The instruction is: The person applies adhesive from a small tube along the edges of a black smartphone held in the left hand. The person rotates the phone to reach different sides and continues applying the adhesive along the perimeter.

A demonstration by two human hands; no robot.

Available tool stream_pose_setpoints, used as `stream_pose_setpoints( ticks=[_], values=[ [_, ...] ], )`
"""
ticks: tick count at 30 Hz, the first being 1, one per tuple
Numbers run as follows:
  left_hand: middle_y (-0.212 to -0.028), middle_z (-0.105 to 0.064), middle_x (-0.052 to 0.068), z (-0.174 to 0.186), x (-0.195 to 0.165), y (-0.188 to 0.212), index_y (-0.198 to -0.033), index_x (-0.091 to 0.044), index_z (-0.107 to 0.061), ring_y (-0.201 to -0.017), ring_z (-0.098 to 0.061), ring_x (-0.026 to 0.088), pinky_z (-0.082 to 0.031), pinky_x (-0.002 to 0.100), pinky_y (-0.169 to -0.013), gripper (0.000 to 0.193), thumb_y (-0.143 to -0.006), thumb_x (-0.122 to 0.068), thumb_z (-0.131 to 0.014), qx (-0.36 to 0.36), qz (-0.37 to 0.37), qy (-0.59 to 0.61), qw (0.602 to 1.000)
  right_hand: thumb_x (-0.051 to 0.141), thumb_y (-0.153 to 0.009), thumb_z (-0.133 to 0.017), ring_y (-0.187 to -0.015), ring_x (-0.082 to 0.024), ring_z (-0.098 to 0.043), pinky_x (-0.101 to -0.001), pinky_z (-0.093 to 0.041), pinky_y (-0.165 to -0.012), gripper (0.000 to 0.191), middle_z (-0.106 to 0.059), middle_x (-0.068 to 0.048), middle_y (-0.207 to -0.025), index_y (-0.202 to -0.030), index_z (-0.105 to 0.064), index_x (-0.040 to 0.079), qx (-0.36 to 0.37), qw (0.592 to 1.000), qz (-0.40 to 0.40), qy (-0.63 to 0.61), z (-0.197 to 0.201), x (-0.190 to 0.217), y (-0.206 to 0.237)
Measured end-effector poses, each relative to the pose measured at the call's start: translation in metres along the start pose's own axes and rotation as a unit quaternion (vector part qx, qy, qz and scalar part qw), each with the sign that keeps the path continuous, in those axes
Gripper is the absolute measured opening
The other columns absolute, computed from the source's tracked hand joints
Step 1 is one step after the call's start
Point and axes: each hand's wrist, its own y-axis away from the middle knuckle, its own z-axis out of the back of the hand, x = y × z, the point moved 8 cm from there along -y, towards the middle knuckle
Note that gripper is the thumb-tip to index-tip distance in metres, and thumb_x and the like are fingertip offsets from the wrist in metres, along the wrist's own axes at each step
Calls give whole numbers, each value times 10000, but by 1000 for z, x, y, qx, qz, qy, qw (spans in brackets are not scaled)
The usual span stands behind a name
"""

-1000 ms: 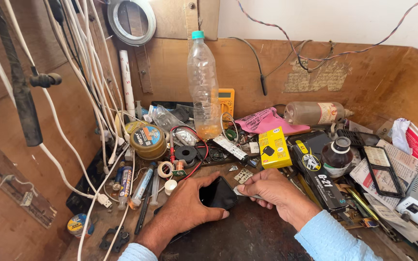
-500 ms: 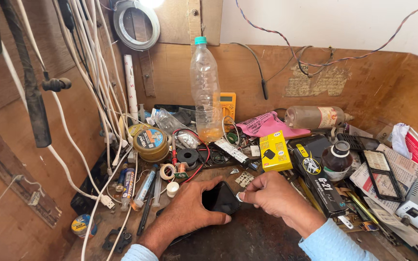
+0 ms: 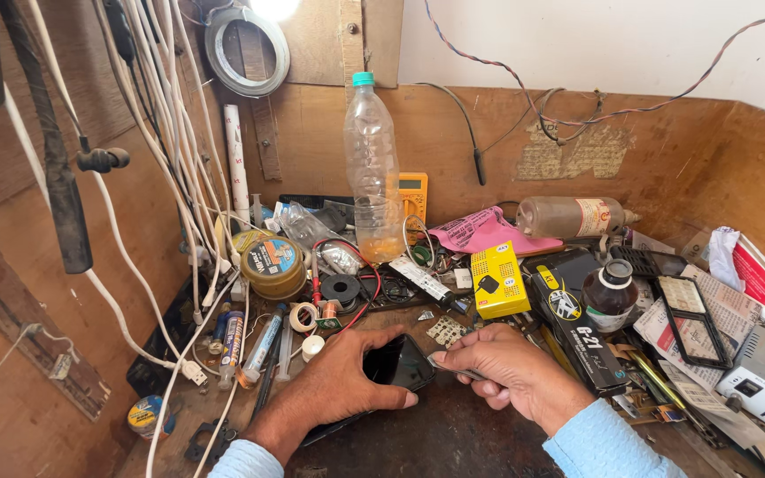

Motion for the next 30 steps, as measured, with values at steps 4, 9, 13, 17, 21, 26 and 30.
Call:
stream_pose_setpoints(
  ticks=[4,9,13,17,21,26,30],
  values=[
    [-1255,-738,142,1,0,-1,-1400,14,-562,-1137,-719,178,-520,292,-1017,961,-566,-328,-895,4,8,4,1000,138,-766,-878,-385,-63,-353,-240,-182,-348,280,-556,-44,-659,-897,-666,13,12,1000,-3,0,-1,-1,0],
    [-1254,-738,150,1,4,-1,-1404,4,-563,-1135,-725,181,-525,292,-1017,965,-565,-342,-889,1,24,-16,1000,143,-768,-879,-388,-63,-353,-237,-182,-356,268,-562,-42,-658,-887,-669,26,2,1000,-7,-2,-1,-2,1],
    [-1276,-717,163,2,-1,-2,-1386,26,-576,-1165,-702,182,-508,301,-1030,938,-584,-337,-898,-17,-8,-26,999,178,-780,-874,-390,-62,-356,-238,-186,-356,250,-556,-28,-638,-845,-679,36,3,999,9,31,0,-2,-1],
    [-1180,-757,168,3,-3,3,-1376,20,-580,-1075,-747,191,-552,308,-979,928,-571,-325,-887,-31,0,-26,999,217,-785,-875,-396,-79,-383,-259,-215,-351,273,-563,-26,-594,-779,-690,16,-25,989,91,117,1,1,-7],
    [-1103,-781,150,3,-1,6,-1374,-24,-607,-994,-763,181,-575,302,-931,893,-574,-319,-874,-28,38,-46,998,224,-797,-889,-462,-13,-555,-171,-402,-418,260,-669,-8,-569,-708,-762,15,-61,925,261,268,-6,18,-3],
    [-1124,-788,155,3,-4,7,-1373,-12,-602,-1017,-761,182,-567,306,-945,880,-590,-308,-873,-22,33,-23,999,188,-795,-857,-420,-59,-419,-230,-260,-375,209,-592,-23,-586,-788,-739,16,-60,975,142,160,-1,3,0],
    [-1264,-732,145,2,-5,5,-1416,-12,-548,-1167,-705,175,-507,305,-1034,919,-616,-312,-886,-7,11,2,1000,171,-819,-851,-408,-64,-378,-247,-209,-353,234,-563,-30,-648,-855,-695,1,-23,998,57,34,-2,-7,6]
  ],
)
